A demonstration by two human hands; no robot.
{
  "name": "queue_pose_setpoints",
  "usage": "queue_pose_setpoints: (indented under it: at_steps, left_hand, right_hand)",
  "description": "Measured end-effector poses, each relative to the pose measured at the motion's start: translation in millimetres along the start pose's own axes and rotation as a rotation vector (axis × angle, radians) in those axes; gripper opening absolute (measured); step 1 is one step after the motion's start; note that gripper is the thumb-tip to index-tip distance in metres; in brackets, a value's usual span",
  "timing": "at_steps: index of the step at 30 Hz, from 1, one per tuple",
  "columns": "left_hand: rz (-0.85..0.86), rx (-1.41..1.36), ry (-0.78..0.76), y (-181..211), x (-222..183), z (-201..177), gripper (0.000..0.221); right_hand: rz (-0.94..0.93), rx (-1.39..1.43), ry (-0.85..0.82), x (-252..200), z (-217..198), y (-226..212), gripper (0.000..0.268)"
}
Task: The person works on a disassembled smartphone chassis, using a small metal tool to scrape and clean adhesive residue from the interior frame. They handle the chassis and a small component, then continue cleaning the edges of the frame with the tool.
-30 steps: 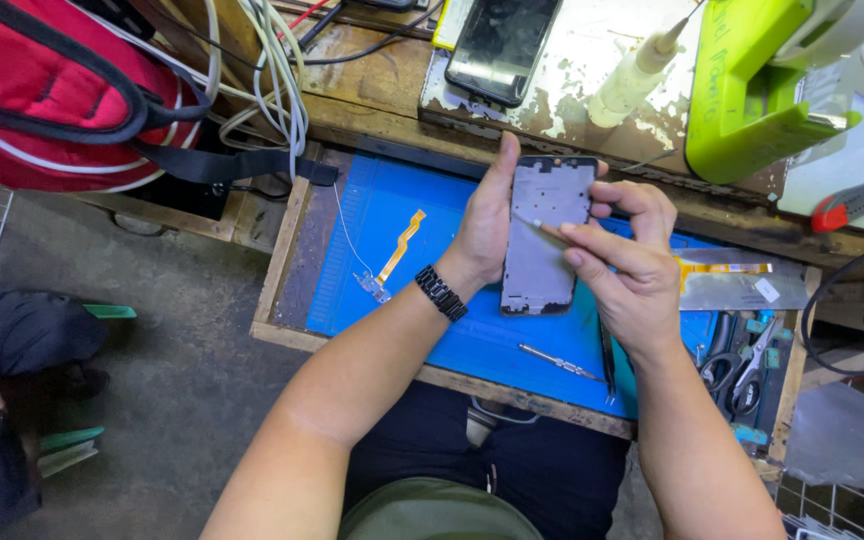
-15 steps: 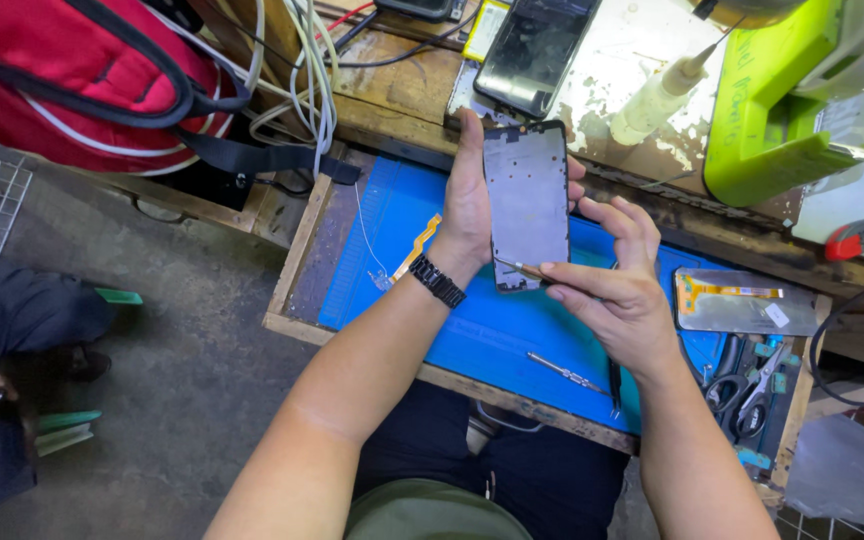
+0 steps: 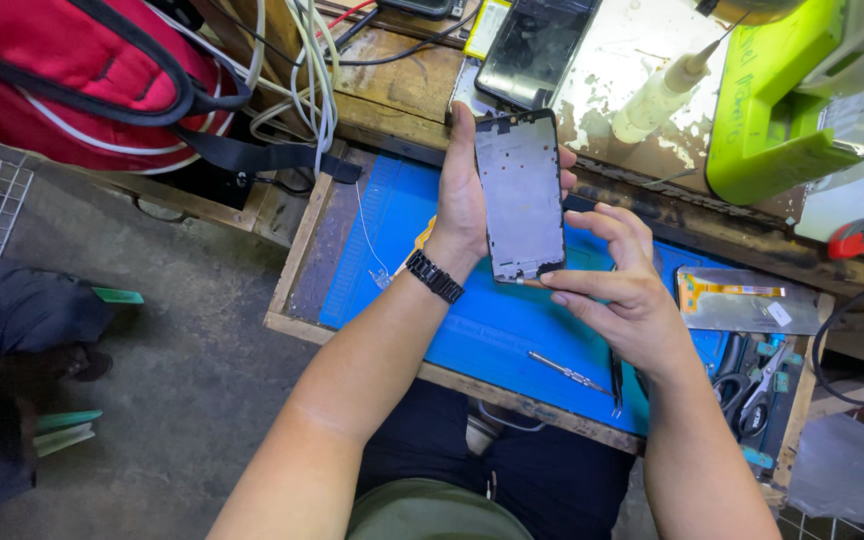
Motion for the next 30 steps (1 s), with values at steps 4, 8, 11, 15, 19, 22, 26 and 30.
queue_pose_setpoints:
  at_steps: [4,8,11,15,19,22,26,30]
  left_hand:
    - [-0.009,-0.019,0.0,-2.0,-2.3,-3.2,0.094]
    - [-0.006,-0.016,-0.024,1.9,-0.6,-0.2,0.094]
    - [0.026,0.035,-0.012,1.0,-0.3,-0.6,0.09]
    - [0.045,0.082,0.022,-0.5,-2.2,-4.9,0.089]
    - [0.072,0.128,0.047,0.9,-5.8,-5.7,0.088]
    - [0.059,0.123,0.036,1.0,-3.7,-6.4,0.089]
    - [0.076,0.153,0.062,2.1,-5.4,-2.5,0.087]
    - [0.068,0.191,0.059,-0.1,-6.0,-1.4,0.086]
  right_hand:
    - [0.015,0.053,-0.017,-0.8,-0.4,3.3,0.029]
    - [-0.026,-0.082,-0.003,1.2,-4.8,-2.1,0.027]
    - [-0.013,-0.143,-0.021,2.7,-4.9,2.5,0.025]
    - [0.022,-0.174,-0.07,-3.8,-2.9,4.1,0.025]
    - [0.032,-0.252,-0.028,-0.5,-10.4,4.8,0.023]
    - [0.022,-0.269,-0.02,0.1,-15.2,5.7,0.024]
    - [0.016,-0.238,-0.02,2.3,-4.9,0.3,0.026]
    - [-0.03,-0.191,-0.036,5.1,6.3,-2.0,0.029]
Point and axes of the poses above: each hand's wrist, its own x-axis towards the middle knuckle, its own z-axis out of the palm, y = z × x, the point moved 8 cm from there along x, towards the middle knuckle, and after that the axes turned 12 degrees about -z, right-handed, at the moved point
